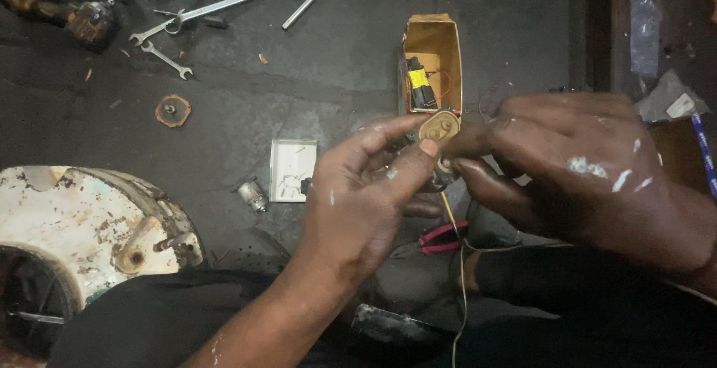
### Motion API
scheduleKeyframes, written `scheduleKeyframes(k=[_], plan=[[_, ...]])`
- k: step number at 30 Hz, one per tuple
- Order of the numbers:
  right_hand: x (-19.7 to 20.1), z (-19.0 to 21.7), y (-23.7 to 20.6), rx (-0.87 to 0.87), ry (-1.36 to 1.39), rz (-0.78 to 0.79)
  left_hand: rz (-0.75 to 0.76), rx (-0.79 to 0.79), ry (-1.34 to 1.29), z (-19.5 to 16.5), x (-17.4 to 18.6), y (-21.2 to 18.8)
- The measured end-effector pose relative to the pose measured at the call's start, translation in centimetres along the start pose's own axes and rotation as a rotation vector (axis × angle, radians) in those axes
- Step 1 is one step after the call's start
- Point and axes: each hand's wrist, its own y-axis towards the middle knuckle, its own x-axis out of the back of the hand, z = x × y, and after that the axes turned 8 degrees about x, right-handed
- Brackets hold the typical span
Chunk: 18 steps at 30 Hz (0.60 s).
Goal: The person is repairing a small mechanical component, likely a carburetor, by inserting a spring and adjusting internal parts with a screwdriver. They manipulate the component with both hands, occasionally using a green-handled screwdriver to adjust internal mechanisms.
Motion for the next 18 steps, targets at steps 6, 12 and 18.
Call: scheduleKeyframes(k=[6,12,18], plan=[[0.66,0.14,0.21,-0.005,0.042,0.019,-0.001,0.0,-0.002,-0.25,-0.21,-0.01],[0.47,0.01,0.24,-0.021,0.06,0.007,-0.03,-0.1,0.237,-0.61,-0.3,-0.28],[0.68,0.16,0.09,0.002,0.062,-0.019,0.012,-0.103,0.115,-0.4,-0.5,-0.42]])
